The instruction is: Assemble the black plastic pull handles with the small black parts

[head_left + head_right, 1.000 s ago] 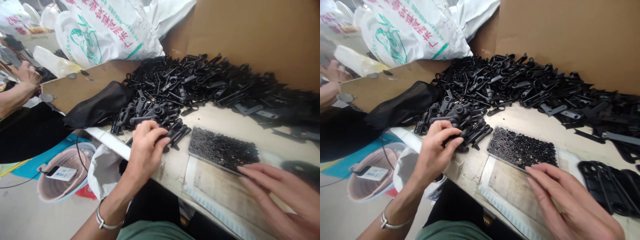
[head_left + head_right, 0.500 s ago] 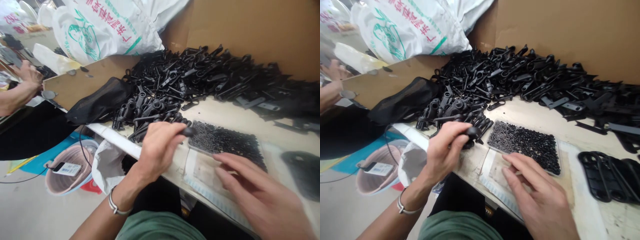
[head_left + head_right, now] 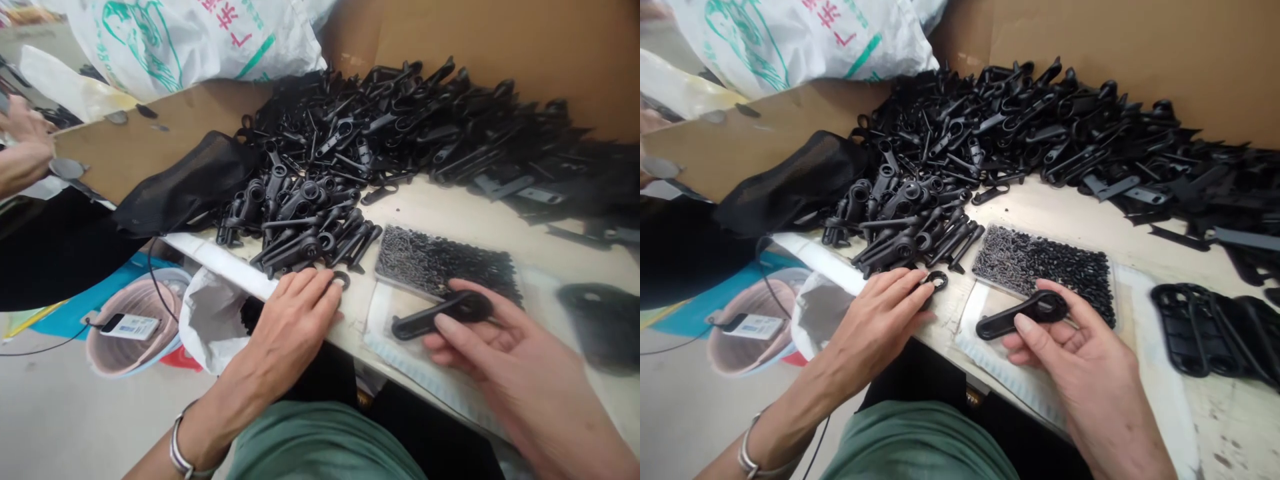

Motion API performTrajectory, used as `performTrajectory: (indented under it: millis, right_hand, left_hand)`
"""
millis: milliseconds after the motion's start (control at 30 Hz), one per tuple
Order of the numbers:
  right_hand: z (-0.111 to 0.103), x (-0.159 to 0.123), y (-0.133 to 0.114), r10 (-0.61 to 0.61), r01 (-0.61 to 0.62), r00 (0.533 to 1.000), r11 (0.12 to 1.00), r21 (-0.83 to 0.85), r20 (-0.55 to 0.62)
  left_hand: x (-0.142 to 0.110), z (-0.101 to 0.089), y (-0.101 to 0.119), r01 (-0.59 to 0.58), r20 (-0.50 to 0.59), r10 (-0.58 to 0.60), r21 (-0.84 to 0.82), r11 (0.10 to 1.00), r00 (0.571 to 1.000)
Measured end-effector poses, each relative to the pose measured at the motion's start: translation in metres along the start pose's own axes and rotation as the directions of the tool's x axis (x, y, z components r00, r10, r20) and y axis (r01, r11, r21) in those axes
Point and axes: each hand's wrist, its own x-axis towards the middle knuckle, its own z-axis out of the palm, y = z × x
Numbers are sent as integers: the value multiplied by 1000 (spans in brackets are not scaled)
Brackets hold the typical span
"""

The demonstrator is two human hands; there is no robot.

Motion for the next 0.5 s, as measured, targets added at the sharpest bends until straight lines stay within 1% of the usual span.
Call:
performTrajectory:
  millis: [67, 167, 333, 400, 500]
  right_hand:
    - [-4, -7, 1, 68, -69, 998, 997, 34, 13]
    - [-8, -13, 7, 138, -142, 989, 986, 91, 58]
    - [-14, -15, 14, 150, -170, 981, 970, 174, 124]
    - [-14, -16, 12, 169, -188, 977, 969, 160, 128]
    - [-17, -17, 9, 191, -199, 974, 978, 58, 122]
  left_hand:
    - [-2, 5, -3, -12, 31, 12, 11, 1000, 999]
    - [4, 13, -8, -64, -19, 63, -25, 998, 998]
    - [9, 19, -11, -88, -86, 87, -8, 996, 992]
    - [9, 20, -9, -88, -98, 86, -10, 996, 991]
    - [14, 19, -5, -81, -76, 79, -26, 996, 994]
